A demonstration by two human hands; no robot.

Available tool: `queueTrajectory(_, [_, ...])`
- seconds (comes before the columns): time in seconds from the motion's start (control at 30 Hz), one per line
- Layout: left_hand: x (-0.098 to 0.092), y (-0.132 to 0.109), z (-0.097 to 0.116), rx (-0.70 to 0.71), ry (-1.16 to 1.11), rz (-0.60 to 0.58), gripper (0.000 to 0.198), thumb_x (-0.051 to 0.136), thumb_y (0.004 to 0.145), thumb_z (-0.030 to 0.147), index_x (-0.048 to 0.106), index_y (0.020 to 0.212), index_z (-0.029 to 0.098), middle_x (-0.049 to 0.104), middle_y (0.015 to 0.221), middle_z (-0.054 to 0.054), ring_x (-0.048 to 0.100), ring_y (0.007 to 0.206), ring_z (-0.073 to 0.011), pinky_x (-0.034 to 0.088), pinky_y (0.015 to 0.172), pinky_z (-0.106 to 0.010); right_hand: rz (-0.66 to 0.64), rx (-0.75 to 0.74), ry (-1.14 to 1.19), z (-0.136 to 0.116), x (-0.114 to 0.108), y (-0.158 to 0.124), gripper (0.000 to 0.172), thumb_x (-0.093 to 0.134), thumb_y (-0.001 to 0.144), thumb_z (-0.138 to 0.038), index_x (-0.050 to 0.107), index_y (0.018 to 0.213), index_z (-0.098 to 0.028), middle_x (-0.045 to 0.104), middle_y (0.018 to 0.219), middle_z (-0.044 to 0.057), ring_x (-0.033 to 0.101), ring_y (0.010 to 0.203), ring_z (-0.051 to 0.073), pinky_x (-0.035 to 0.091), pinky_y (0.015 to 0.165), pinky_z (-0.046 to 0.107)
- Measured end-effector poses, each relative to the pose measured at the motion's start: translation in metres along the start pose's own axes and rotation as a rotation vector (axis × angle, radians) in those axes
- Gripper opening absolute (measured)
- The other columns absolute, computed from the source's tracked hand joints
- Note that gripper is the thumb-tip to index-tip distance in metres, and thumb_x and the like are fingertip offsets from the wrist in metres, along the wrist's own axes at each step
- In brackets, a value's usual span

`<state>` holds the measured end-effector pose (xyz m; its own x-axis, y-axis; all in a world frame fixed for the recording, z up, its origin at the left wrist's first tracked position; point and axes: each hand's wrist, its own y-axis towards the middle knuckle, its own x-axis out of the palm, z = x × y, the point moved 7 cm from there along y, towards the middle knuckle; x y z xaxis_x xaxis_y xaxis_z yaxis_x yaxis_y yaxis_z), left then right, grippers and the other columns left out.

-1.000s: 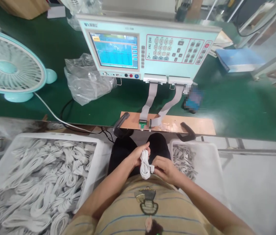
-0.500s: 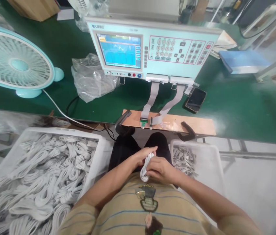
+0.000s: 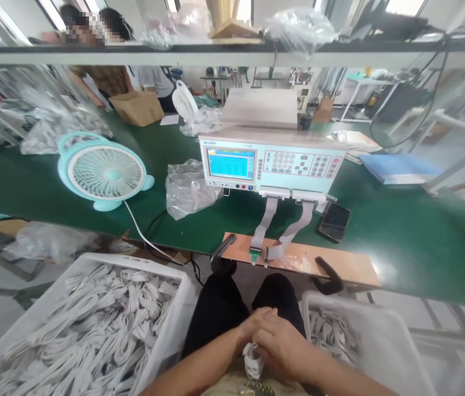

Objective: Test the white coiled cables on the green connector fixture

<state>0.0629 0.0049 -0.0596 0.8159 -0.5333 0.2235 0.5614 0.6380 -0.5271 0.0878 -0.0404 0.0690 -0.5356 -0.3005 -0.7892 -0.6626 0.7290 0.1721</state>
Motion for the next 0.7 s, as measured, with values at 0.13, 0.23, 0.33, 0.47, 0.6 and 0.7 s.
queueTrajectory(0.13, [-0.031,-0.025,0.053,0.296,-0.009,0.136,0.026,0.06,0.072,0.033,0.063,0.095,0.021,0.054,0.08,-0.002,0.047,0.058,-0.01,0.039,0.052,-0.022,0.243,0.299,0.32,0.039,-0.018,-0.002,0.012,0.036,0.088,-0.021,0.047,0.083,-0.021,0.053,0.075,0.001,0.048,0.067,0.014,0.041,0.064,0.025])
queueTrajectory(0.23, [-0.033,-0.047,0.087,0.46,0.091,0.059,0.026,0.055,0.077,0.03,0.064,0.099,0.021,0.052,0.089,-0.005,0.05,0.067,-0.0115,0.043,0.058,-0.023,0.404,0.411,0.474,0.062,-0.023,0.0,0.016,0.038,0.089,-0.027,0.049,0.08,-0.02,0.05,0.071,-0.001,0.047,0.064,0.013,0.04,0.06,0.024])
queueTrajectory(0.33, [-0.036,-0.056,0.106,0.608,0.232,0.086,0.02,0.053,0.08,0.027,0.068,0.09,0.02,0.052,0.091,-0.007,0.052,0.083,-0.016,0.044,0.072,-0.026,0.524,0.473,0.57,0.08,-0.02,0.006,0.019,0.045,0.086,-0.032,0.05,0.074,-0.018,0.049,0.066,-0.002,0.045,0.062,0.013,0.038,0.058,0.024])
queueTrajectory(0.47, [-0.04,-0.049,0.109,0.657,0.304,0.101,0.023,0.048,0.083,0.026,0.066,0.096,0.022,0.051,0.092,-0.007,0.052,0.083,-0.0155,0.045,0.07,-0.025,0.689,0.589,0.696,0.108,-0.012,0.011,0.024,0.051,0.08,-0.037,0.051,0.066,-0.017,0.047,0.06,-0.003,0.044,0.058,0.012,0.038,0.055,0.023])
queueTrajectory(0.6, [-0.032,-0.047,0.117,0.683,0.446,-0.029,0.034,0.039,0.086,0.023,0.057,0.115,0.026,0.05,0.093,-0.007,0.051,0.083,-0.0156,0.045,0.074,-0.027,0.769,0.676,0.812,0.123,-0.008,0.013,0.023,0.057,0.075,-0.038,0.056,0.067,-0.016,0.051,0.059,-0.003,0.046,0.056,0.012,0.038,0.055,0.024])
queueTrajectory(0.7, [-0.029,-0.049,0.128,0.692,0.538,-0.102,0.036,0.038,0.085,0.019,0.059,0.112,0.026,0.054,0.097,-0.007,0.052,0.091,-0.0172,0.041,0.084,-0.031,0.799,0.705,0.853,0.124,-0.009,0.016,0.023,0.058,0.073,-0.038,0.059,0.069,-0.016,0.053,0.058,-0.003,0.047,0.055,0.012,0.038,0.055,0.024])
